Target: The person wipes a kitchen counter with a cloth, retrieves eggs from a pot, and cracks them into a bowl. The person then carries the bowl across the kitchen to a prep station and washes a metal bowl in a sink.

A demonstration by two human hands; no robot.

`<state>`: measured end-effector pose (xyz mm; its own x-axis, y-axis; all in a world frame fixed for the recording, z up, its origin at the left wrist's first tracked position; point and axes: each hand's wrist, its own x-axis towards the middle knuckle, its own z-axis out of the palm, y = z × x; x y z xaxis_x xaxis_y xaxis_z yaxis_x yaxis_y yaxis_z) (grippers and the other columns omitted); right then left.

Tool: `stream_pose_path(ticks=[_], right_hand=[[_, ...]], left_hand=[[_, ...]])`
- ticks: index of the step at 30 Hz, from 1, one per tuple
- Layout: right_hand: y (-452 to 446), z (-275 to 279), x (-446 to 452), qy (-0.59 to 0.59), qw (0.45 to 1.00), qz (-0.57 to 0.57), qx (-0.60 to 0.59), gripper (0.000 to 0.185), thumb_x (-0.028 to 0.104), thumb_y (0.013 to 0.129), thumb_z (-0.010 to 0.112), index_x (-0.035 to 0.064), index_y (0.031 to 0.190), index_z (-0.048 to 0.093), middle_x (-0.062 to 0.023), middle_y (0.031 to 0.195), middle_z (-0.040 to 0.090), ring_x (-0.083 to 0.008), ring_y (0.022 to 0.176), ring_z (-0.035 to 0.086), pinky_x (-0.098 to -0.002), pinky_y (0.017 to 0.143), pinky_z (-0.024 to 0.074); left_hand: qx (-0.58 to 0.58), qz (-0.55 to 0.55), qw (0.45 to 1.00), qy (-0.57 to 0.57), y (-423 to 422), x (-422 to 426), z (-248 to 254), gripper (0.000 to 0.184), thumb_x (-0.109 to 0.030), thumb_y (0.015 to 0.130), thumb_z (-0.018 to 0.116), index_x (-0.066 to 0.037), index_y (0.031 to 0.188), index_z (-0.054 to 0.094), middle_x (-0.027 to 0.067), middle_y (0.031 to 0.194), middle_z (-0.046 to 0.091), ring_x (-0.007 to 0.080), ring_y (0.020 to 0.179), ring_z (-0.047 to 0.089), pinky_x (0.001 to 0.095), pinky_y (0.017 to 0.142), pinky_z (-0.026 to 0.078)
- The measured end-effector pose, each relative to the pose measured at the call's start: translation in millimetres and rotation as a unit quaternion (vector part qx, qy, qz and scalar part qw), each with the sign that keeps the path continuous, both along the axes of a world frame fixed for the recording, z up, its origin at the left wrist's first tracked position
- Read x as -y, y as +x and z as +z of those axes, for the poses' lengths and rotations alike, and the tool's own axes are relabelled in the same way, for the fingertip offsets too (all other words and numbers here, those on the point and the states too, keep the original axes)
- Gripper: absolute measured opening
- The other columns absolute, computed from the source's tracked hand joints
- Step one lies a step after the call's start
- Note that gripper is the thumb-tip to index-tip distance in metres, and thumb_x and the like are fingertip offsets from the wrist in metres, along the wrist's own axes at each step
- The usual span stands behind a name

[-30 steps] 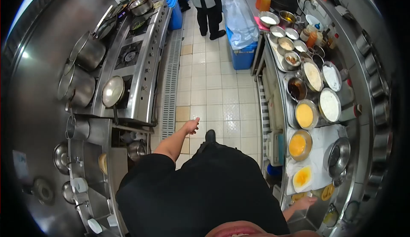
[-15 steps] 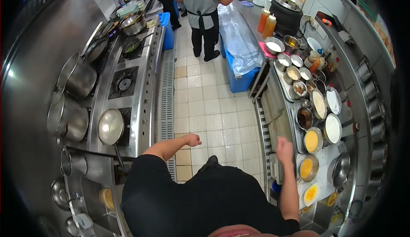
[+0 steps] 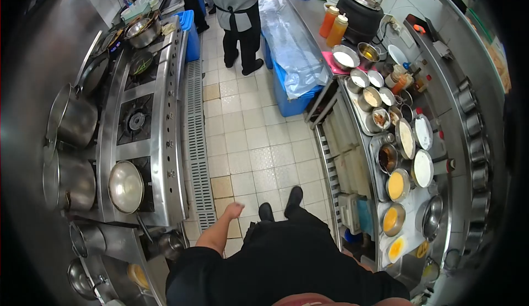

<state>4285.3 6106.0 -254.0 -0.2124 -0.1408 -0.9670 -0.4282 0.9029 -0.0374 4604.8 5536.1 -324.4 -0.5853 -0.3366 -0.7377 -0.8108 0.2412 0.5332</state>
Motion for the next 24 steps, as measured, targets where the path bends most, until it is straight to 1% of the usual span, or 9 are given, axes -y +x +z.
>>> stream_pose_path(ticks=[2,6,9,12,13,14,15,17,24], right_hand=[[-17.0,-16.7,7.9,-0.009,1.000,0.009,0.009,0.030,0.029,0.064,0.066,0.0038,0.079,0.071,-0.0186,0.087,0.069,-0.0333,0.081,0.068,-0.0428,0.069,0.0535],[-87.9,-126.4,36.5,-0.096,0.977,0.191,0.013,0.031,0.031,0.059,0.071,0.0055,0.078,0.072,-0.0169,0.086,0.070,-0.0308,0.078,0.069,-0.0415,0.065,0.0541],[-170.4,-66.3,173.3,-0.192,0.889,0.411,-0.054,0.027,0.022,0.061,0.066,0.0076,0.083,0.072,-0.0179,0.089,0.070,-0.0334,0.082,0.068,-0.0447,0.068,0.0550],[-223.5,-57.2,293.7,-0.333,0.852,0.352,-0.200,0.035,0.032,0.085,0.051,0.0017,0.078,0.067,-0.0196,0.083,0.067,-0.0332,0.081,0.066,-0.0452,0.070,0.0507],[-221.9,-44.0,329.7,-0.396,0.892,-0.015,-0.217,0.037,0.031,0.091,0.045,0.0010,0.086,0.066,-0.0197,0.082,0.066,-0.0318,0.078,0.065,-0.0456,0.069,0.0502],[-243.1,-43.8,368.6,-0.356,0.922,0.097,-0.113,0.038,0.025,0.084,0.056,-0.0040,0.107,0.062,-0.0242,0.117,0.060,-0.0366,0.109,0.058,-0.0458,0.093,0.0468],[-238.4,-7.8,392.7,-0.373,0.925,-0.017,-0.067,0.039,0.027,0.089,0.053,-0.0048,0.109,0.062,-0.0217,0.105,0.064,-0.0311,0.094,0.063,-0.0417,0.084,0.0489],[-225.0,55.7,440.4,-0.414,0.889,-0.195,0.022,0.043,0.033,0.096,0.047,-0.0039,0.115,0.060,-0.0135,0.077,0.067,-0.0173,0.063,0.065,-0.0332,0.065,0.0495],[-233.6,7.1,422.6,-0.289,0.950,-0.109,0.042,0.039,0.035,0.094,0.049,0.0020,0.112,0.060,-0.0090,0.067,0.065,-0.0147,0.055,0.060,-0.0298,0.046,0.0442]], left_hand=[[-0.054,-0.288,0.947,-0.134,53.7,-11.1,-11.7,0.041,-0.035,0.094,0.045,0.001,0.100,0.066,0.0150,0.071,0.066,0.0274,0.062,0.065,0.0447,0.052,0.051],[0.233,0.233,0.944,0.028,73.3,-28.0,52.9,0.036,-0.030,0.091,0.047,0.001,0.095,0.066,0.0173,0.076,0.068,0.0314,0.057,0.065,0.0434,0.054,0.053],[0.140,0.014,0.989,-0.050,78.8,-3.2,43.0,0.036,-0.030,0.090,0.049,0.001,0.092,0.066,0.0186,0.075,0.068,0.0321,0.057,0.064,0.0432,0.056,0.053],[0.070,-0.061,0.958,-0.272,33.1,23.6,47.4,0.032,-0.028,0.087,0.047,-0.005,0.095,0.067,0.0198,0.095,0.068,0.0326,0.086,0.066,0.0461,0.077,0.052],[0.077,0.109,0.957,-0.257,6.4,27.4,58.3,0.037,-0.033,0.088,0.045,-0.005,0.098,0.066,0.0188,0.099,0.066,0.0350,0.096,0.063,0.0487,0.083,0.049],[0.041,0.206,0.953,-0.217,-16.3,29.4,72.5,0.039,-0.035,0.088,0.043,-0.006,0.103,0.065,0.0176,0.098,0.066,0.0373,0.094,0.062,0.0495,0.084,0.048],[0.012,0.095,0.953,-0.286,-23.3,35.9,62.6,0.040,-0.037,0.089,0.043,-0.005,0.104,0.064,0.0179,0.097,0.066,0.0352,0.090,0.062,0.0466,0.080,0.048],[-0.113,0.492,0.863,-0.033,-87.7,23.0,138.7,0.029,-0.029,0.093,0.054,-0.006,0.110,0.059,0.0062,0.096,0.066,0.0183,0.071,0.062,0.0328,0.066,0.049],[-0.070,0.545,0.834,0.052,-82.8,-54.8,138.5,0.040,-0.041,0.095,0.051,-0.007,0.114,0.057,0.0051,0.096,0.065,0.0119,0.065,0.058,0.0280,0.057,0.048]])
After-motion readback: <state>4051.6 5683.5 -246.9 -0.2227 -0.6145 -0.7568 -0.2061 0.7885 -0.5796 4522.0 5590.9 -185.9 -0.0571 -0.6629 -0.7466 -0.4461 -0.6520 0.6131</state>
